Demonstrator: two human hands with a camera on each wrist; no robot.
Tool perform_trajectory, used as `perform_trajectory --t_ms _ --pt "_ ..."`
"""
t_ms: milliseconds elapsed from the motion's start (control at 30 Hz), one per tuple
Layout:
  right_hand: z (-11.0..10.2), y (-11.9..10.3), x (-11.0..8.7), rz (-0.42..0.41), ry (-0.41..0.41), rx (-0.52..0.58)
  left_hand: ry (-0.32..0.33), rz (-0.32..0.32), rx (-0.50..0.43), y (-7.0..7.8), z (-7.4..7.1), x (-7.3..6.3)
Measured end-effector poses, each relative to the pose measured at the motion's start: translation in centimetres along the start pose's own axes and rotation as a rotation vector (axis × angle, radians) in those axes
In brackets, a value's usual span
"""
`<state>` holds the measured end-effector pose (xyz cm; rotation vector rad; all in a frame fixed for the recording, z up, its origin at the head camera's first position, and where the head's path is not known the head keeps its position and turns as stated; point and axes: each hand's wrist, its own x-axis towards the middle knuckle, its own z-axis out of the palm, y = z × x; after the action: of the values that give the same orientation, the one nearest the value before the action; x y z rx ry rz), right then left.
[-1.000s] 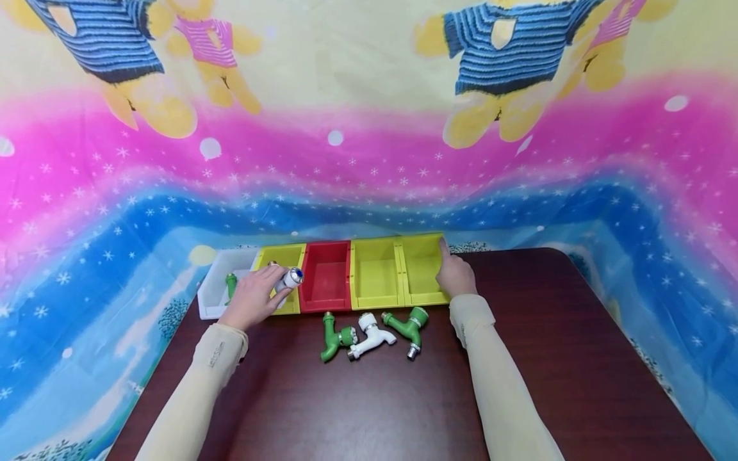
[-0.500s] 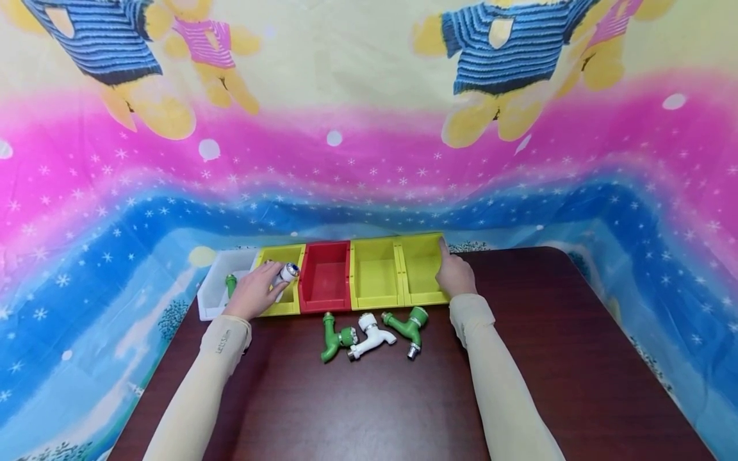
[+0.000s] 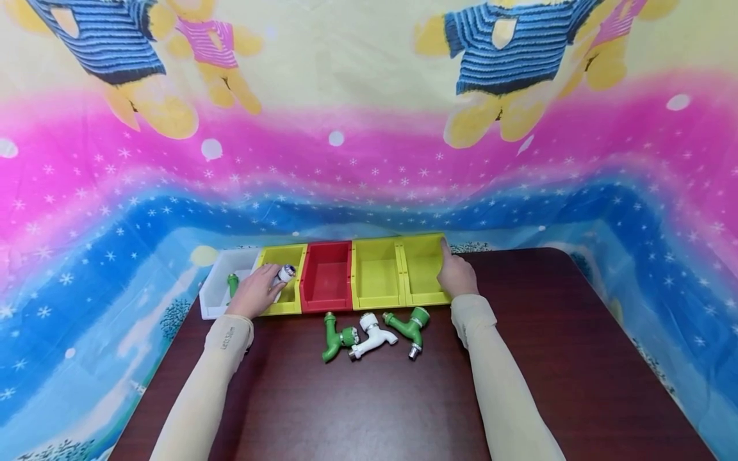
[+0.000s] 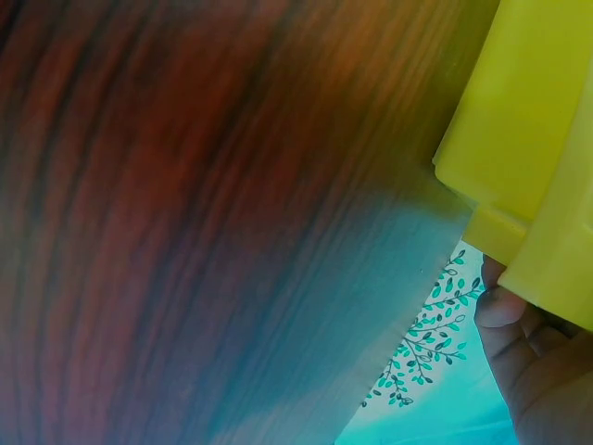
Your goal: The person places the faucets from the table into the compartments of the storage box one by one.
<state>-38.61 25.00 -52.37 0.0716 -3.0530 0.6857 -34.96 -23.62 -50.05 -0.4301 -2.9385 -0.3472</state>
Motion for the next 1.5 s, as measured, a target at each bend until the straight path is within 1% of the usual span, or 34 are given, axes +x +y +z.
perform_trajectory --t_ms 167,333,467,567,700,933,1200,1433,1500 --pt "0.2 0.1 0.0 -0.001 -0.002 0.004 -0.011 -0.029 0.001 0.3 0.2 0.1" --pt "0.2 0.1 -0.1 0.003 0.001 -0.005 -0.007 -0.028 0.01 0.5 0.5 0.1" --pt "0.2 0.0 -0.2 0.006 -0.003 -0.005 -0.04 -0.043 0.029 0.6 0.9 0.1" --pt "0.2 -0.1 -0.2 0.004 -0.01 -0.006 -0.061 -0.067 0.036 0.5 1.1 0.1" --pt "0.1 -0.2 -0.2 0.006 -0.013 -0.001 -0.064 -0.081 0.016 0.4 1.3 0.3" --pt "0.2 -0.5 -0.3 0.008 -0.019 0.012 -0.078 -0.075 -0.018 0.0 1.9 0.1" --pt "0.3 -0.2 -0.2 0.003 -0.018 0.008 -0.062 -0.081 -0.008 0.1 2.5 0.4" --pt "0.2 0.1 0.2 -0.009 0.026 -0.003 -0.03 -0.086 -0.01 0.3 3.0 1.1" --pt "0.3 0.2 0.2 -0.008 0.015 -0.003 -0.033 -0.092 -0.005 0.3 3.1 1.1"
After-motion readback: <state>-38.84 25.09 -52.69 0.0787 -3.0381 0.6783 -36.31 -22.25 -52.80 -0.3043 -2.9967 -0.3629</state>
